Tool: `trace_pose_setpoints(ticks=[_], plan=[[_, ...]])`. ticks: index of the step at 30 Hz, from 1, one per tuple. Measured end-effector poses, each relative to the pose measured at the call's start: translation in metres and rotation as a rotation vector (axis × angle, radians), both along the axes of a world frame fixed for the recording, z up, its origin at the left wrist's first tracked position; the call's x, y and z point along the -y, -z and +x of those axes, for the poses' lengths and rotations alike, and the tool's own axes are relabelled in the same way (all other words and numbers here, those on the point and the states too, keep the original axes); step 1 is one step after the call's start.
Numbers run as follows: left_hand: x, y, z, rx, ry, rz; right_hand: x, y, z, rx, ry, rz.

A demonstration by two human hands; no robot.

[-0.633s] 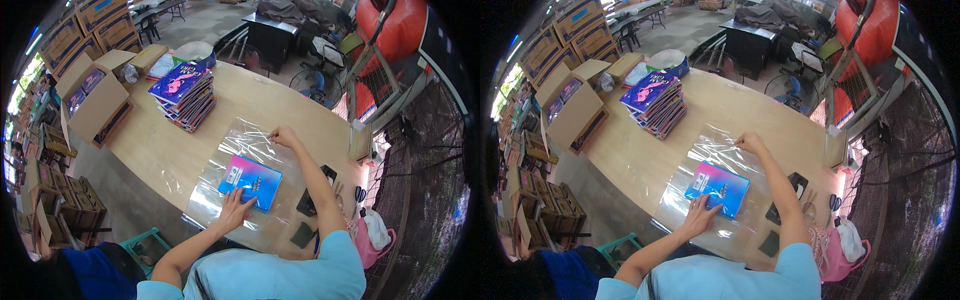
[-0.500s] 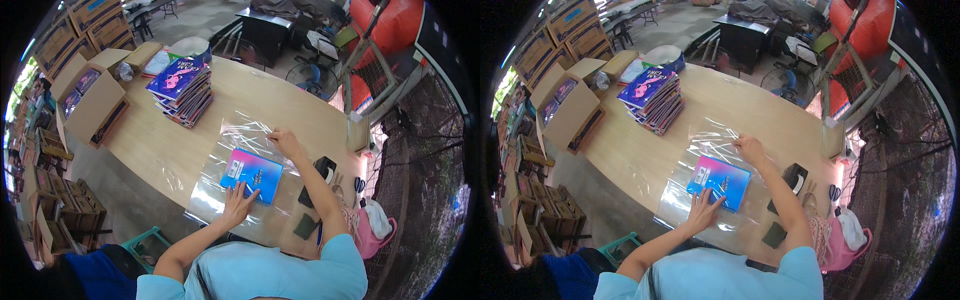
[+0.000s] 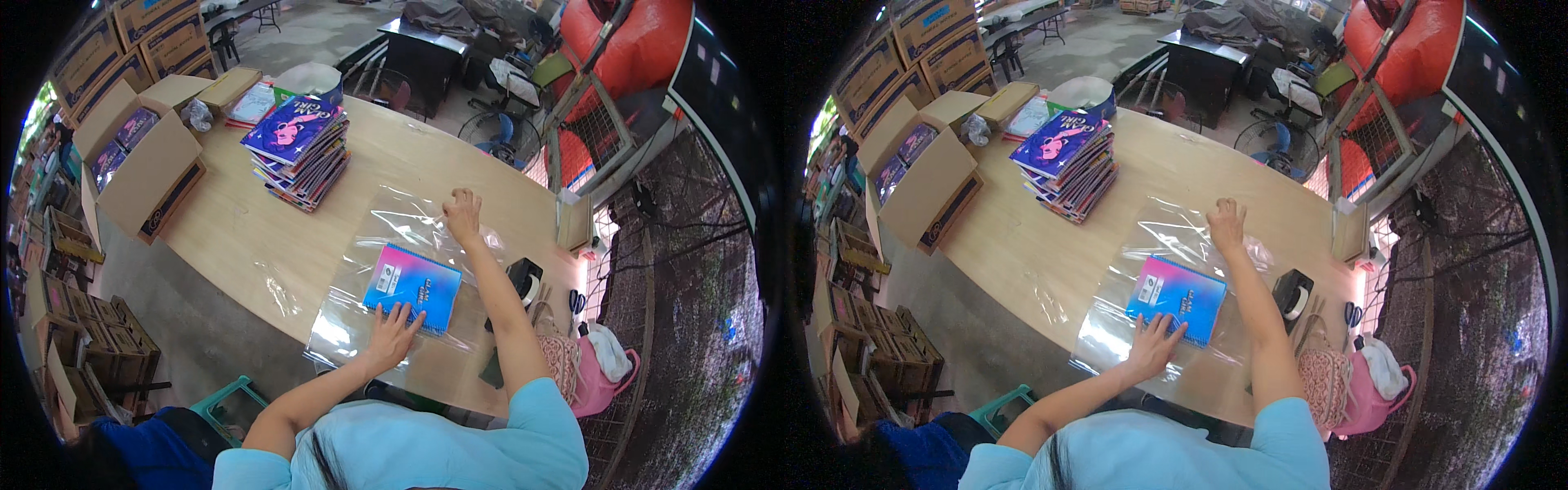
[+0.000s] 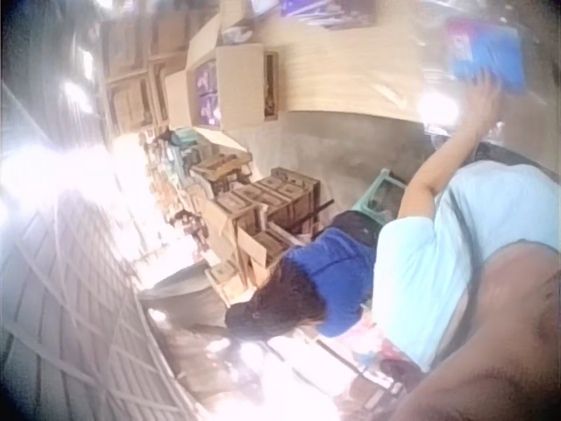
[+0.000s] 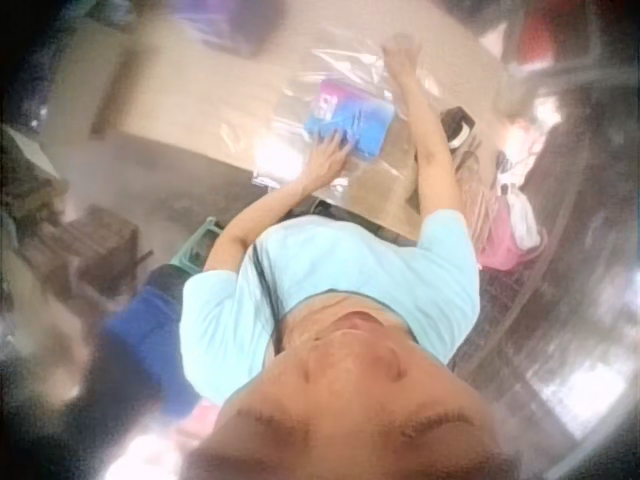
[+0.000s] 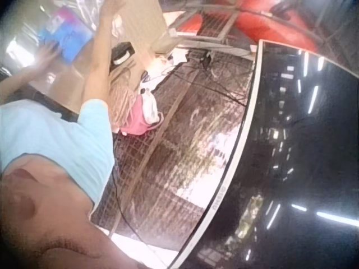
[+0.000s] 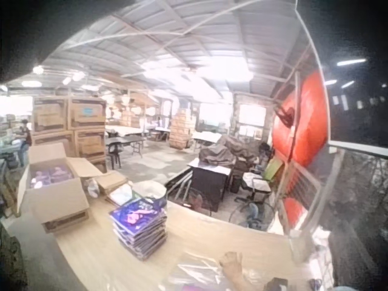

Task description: The person wraps spiral-bound notebooks in clear plastic bags on a wooden table. They place a notebook on a plastic sheet, fold the plastic over it, and smooth it out. The person then places the wrapped notebook into a cardboard box and repeats the process with additional notebooks.

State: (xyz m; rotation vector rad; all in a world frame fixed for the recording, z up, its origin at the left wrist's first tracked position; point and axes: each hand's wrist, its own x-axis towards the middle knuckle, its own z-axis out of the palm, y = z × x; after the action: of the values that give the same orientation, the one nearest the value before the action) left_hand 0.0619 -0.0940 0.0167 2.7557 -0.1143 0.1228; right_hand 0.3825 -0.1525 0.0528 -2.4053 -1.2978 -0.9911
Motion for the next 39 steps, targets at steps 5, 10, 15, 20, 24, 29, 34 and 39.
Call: trace_pose_setpoints(ticks=[5,10,15,20,24,29,34,39], plan=[[0.001,0.003,-0.001,-0.014,0.004,0.003,-0.007,0.027,0.024,-0.452,-0.015,-0.186],[0.002,0.004,0.000,-0.039,-0.030,-0.031,-0.005,0.019,0.043,-0.725,-0.018,-0.334],[0.003,0.002,0.003,-0.080,-0.057,-0.089,-0.001,-0.006,0.052,-1.033,-0.030,-0.713],[0.008,0.015,0.001,0.065,-0.132,-0.083,0.009,-0.029,0.010,-0.733,-0.099,-0.732],[0.007,0.009,0.004,0.058,-0.161,-0.071,0.025,-0.034,-0.063,-0.518,-0.205,-0.447],[0.003,0.005,0.005,0.039,-0.128,-0.133,0.041,-0.011,-0.145,-0.461,-0.132,-0.237],[-0.001,0.015,0.007,-0.036,-0.055,-0.058,0.050,0.016,-0.183,-0.420,-0.086,-0.182],[0.005,0.051,0.019,0.075,-0.121,0.092,0.041,0.035,-0.208,-0.508,0.068,0.043]])
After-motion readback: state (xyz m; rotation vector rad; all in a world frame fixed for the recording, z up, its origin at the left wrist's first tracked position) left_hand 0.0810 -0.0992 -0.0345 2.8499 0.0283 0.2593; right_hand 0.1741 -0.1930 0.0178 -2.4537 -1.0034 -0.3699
